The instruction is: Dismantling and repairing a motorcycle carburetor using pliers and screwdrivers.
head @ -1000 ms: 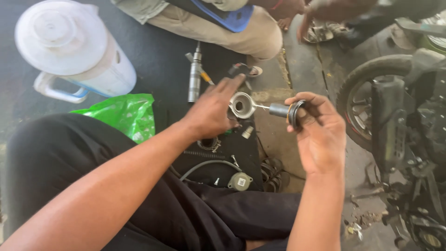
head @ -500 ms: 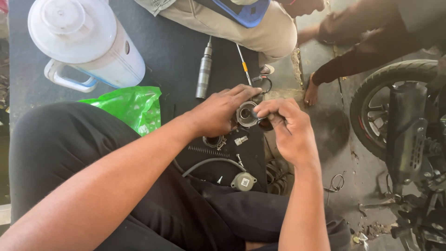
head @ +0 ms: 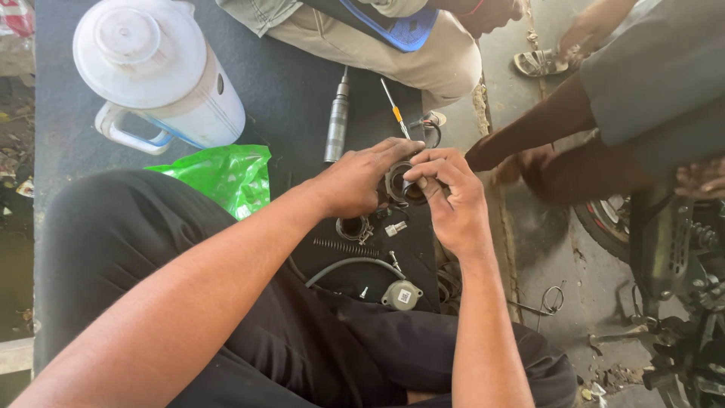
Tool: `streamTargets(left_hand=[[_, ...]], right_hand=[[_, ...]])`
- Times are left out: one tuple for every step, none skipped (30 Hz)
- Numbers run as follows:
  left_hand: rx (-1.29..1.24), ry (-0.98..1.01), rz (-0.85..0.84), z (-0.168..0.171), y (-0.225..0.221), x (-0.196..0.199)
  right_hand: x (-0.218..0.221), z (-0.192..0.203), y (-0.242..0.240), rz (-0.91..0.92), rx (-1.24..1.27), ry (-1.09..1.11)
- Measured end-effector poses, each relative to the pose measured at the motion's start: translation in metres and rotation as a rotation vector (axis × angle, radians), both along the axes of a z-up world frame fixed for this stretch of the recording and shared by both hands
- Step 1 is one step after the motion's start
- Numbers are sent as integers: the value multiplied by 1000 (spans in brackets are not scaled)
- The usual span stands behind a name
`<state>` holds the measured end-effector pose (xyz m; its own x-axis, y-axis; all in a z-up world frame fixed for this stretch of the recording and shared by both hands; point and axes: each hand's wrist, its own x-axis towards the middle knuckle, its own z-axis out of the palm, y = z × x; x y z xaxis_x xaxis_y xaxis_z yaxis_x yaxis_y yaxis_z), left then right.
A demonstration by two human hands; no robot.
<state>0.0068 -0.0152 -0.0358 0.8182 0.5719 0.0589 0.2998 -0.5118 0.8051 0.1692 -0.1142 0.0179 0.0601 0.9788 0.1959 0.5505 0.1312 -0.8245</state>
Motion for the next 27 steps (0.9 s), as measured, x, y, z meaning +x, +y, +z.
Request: streamTargets(left_hand=[[-6,-19,10,1,0,0],[-13,-37,20,1,0,-1],[-11,-35,20,0,0,-1],[-22,-23,20,-1,0,0],[-33,-12,20,-2,0,0],[-32,-7,17,-2,0,0],[-24,-31,25,-2,0,0],[-17,-53,33,-2,0,-1],[-17,-46,30,1,0,-1],[-33,-26,30,5,0,-1],[-49,-7,29,8,0,-1],[-46,-1,26,7,0,-1],[-40,-26,29,5,0,-1],[-34,-51,30,3,-1,-1],[-33,-47,27,2,0,-1],[-41,-48,30,2,0,-1],[-50,-50,32,1,-1,0],[-50,-51,32,-1,0,0],[-24,-54,33,-3,0,1],[1,-57,36,-5,1,0],[1,-57,39,-2,1,0],[-25,-30,35,1,0,-1],[-50,-3,31,4,0,-1],[-50,-2,31,4,0,-1],[-50,-10,29,4,1,-1],[-51,-18,27,3,1,0],[-51,-17,25,3,1,0]], right_hand=[[0,-2,0,-4,29,-4],[1,-4,1,-8,58,-7],[0,-4,1,-8,59,-5],[0,-4,1,-13,94,-32],[0,-3,1,-18,129,-60],[1,-3,1,-21,130,-55],[1,-2,1,-28,134,-64],[2,-2,1,-34,136,-71],[2,-2,0,-38,135,-64],[3,-2,0,-39,132,-64],[4,-2,0,-40,129,-64],[3,-1,1,-43,131,-59],[1,0,1,-47,133,-74],[0,1,1,-51,132,-91],[-1,1,1,-54,134,-87],[-1,3,1,-50,146,-113],[-1,4,1,-46,159,-139],[2,3,1,-46,159,-140],[4,3,1,-46,159,-130],[6,3,1,-44,158,-118],[11,2,-1,-42,159,-118],[16,2,-3,-70,136,-90],[21,2,-5,-98,112,-63],[20,5,-6,-99,113,-62],[19,8,-8,-117,95,-89],[19,11,-9,-137,76,-116],[16,13,-10,-139,76,-116]])
